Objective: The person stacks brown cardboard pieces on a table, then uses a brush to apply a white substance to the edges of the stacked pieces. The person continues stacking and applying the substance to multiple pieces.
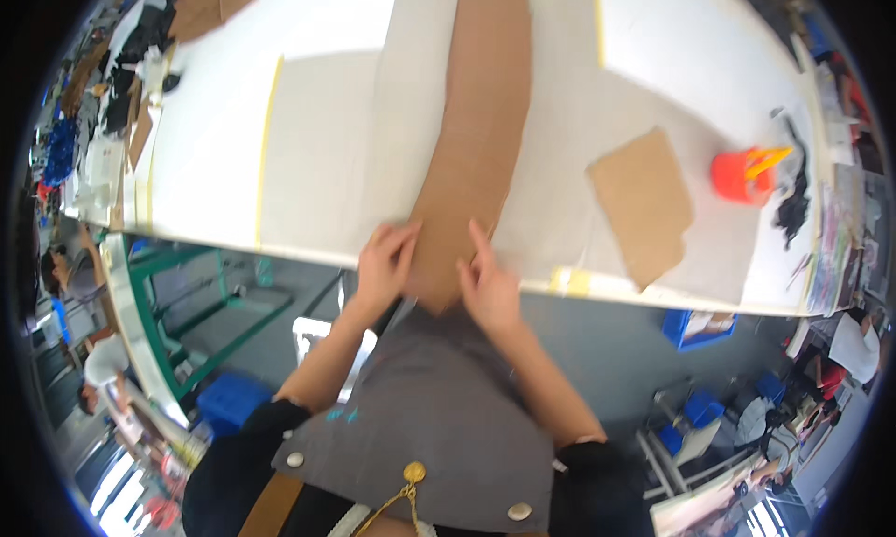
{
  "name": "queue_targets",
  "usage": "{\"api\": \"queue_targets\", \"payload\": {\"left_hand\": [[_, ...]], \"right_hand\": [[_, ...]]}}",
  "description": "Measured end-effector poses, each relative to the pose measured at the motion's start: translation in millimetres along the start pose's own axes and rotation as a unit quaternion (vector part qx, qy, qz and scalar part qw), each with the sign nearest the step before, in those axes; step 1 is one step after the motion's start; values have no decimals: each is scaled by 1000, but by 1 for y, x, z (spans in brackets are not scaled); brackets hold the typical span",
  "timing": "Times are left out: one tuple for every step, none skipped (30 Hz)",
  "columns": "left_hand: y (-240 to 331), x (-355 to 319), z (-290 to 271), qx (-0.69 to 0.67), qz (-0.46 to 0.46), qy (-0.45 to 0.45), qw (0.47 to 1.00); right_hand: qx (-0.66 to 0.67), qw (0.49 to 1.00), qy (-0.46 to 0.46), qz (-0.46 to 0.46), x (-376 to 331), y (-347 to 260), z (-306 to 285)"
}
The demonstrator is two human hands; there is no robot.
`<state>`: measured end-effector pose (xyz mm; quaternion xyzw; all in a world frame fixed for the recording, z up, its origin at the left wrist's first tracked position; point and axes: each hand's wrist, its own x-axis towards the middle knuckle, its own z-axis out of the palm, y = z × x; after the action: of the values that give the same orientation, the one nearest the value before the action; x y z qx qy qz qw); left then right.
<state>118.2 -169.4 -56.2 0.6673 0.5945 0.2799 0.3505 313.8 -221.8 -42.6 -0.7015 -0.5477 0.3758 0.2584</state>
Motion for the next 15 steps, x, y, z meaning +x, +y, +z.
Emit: {"api": "queue_targets", "payload": {"left_hand": [[2, 1, 2, 31, 27, 19, 999], [4, 0, 3, 92, 81, 43, 992], [6, 1, 4, 137, 117, 60, 982], [9, 1, 7, 158, 130, 60, 977], [10, 2, 8, 175, 148, 66, 971], [12, 4, 11, 154, 160, 27, 975], [12, 6, 13, 136, 182, -11, 974], [12, 7, 15, 122, 196, -43, 972], [12, 8, 17, 139, 195, -57, 969], [12, 7, 18, 170, 183, -77, 965], [12, 6, 20, 172, 191, -49, 965], [13, 5, 22, 176, 204, -48, 962], [14, 6, 24, 186, 180, -38, 965], [15, 5, 26, 186, 171, -42, 967], [16, 6, 28, 171, 182, -54, 967]], "right_hand": [[3, 1000, 20, -20, 1, 0, 0], [17, 999, 24, -19, 1, 0, 1], [24, 999, 20, -25, 2, 1, 0], [9, 999, 22, -34, 3, 1, 0], [-4, 999, 10, -33, 4, 1, -1], [-9, 999, 13, -34, 7, 1, -2], [-13, 999, 7, -31, 9, 0, -3], [-24, 999, -32, -2, 11, -1, -4], [-32, 999, -11, -36, 11, -3, -6], [-42, 998, -16, -44, 11, -6, -8], [-51, 997, -21, -53, 11, -9, -10], [-57, 997, -24, -46, 10, -12, -12], [-48, 997, -32, -54, 11, -15, -15], [-40, 997, -35, -51, 11, -17, -19], [-50, 998, -44, -10, 10, -18, -23]]}}
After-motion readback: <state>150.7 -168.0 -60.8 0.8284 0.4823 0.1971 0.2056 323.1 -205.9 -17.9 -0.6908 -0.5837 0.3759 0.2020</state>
